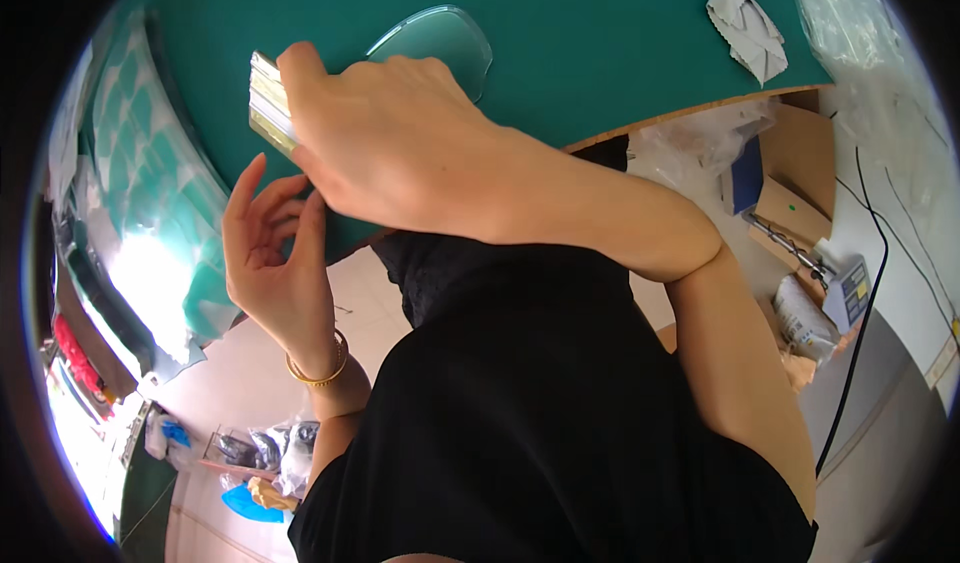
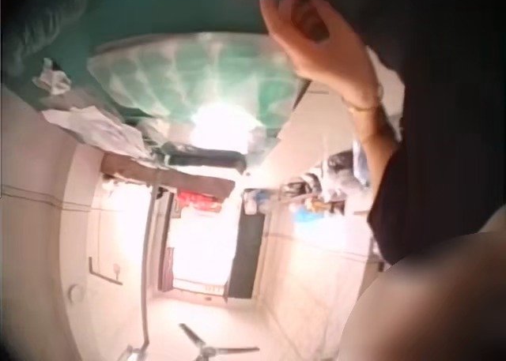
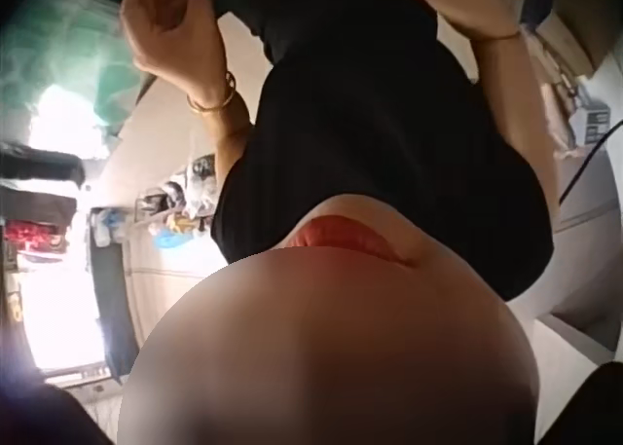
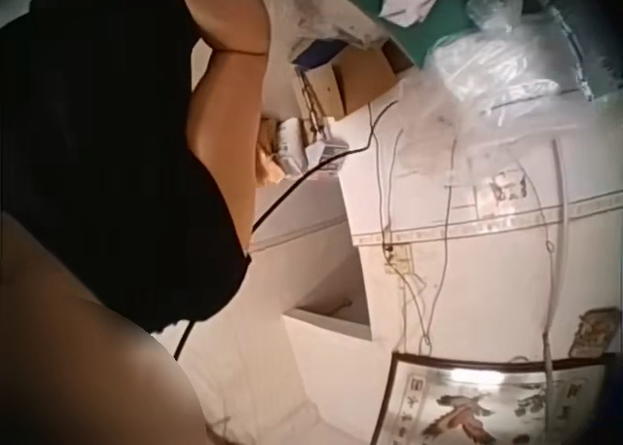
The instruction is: The recorder cleans safety glasses with a cloth and packs them into individual plastic bags at a factory workbench.
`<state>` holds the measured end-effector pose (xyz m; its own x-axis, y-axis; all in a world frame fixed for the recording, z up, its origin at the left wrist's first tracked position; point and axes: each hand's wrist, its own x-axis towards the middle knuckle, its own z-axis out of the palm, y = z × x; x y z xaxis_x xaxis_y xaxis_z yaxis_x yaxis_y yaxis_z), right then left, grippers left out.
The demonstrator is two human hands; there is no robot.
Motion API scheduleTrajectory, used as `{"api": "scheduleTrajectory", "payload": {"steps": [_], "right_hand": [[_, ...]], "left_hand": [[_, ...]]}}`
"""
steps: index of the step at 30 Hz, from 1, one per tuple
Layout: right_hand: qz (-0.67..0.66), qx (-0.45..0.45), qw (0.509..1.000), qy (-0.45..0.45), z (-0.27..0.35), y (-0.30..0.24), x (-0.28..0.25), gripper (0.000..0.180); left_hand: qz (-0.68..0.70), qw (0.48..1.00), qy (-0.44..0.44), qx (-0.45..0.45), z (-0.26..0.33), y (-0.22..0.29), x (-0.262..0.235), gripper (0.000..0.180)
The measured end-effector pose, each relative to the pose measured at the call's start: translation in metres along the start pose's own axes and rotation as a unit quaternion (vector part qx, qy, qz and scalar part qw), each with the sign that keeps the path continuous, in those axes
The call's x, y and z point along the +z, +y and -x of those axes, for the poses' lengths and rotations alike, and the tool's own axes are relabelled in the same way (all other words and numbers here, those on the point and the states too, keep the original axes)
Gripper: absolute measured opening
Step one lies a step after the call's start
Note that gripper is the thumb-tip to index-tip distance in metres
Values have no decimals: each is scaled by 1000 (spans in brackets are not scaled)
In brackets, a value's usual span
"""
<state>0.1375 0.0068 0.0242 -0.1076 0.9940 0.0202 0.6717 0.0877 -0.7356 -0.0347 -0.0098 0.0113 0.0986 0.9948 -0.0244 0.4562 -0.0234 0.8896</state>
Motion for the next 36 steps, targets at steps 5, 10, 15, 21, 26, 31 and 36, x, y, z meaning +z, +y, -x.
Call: {"api": "scheduleTrajectory", "payload": {"steps": [5,10,15,21,26,31,36], "right_hand": [[-139,-167,958,186,6,66,-62,29],[46,73,980,180,17,79,-124,44],[304,138,888,317,42,83,-204,21],[207,-102,953,197,43,207,-264,35],[329,139,926,124,29,181,-271,33],[370,111,913,131,25,176,-274,27],[401,35,902,157,29,131,-247,25]], "left_hand": [[-59,997,-55,21,-2,18,-27,32],[-189,947,-137,220,-47,41,-9,34],[-260,886,-222,313,-81,48,29,31],[-286,870,-251,313,-99,63,26,24],[-287,860,-117,405,-168,128,6,28],[-369,831,-64,411,-283,175,-8,39],[-396,817,-105,406,-325,161,-9,43]]}}
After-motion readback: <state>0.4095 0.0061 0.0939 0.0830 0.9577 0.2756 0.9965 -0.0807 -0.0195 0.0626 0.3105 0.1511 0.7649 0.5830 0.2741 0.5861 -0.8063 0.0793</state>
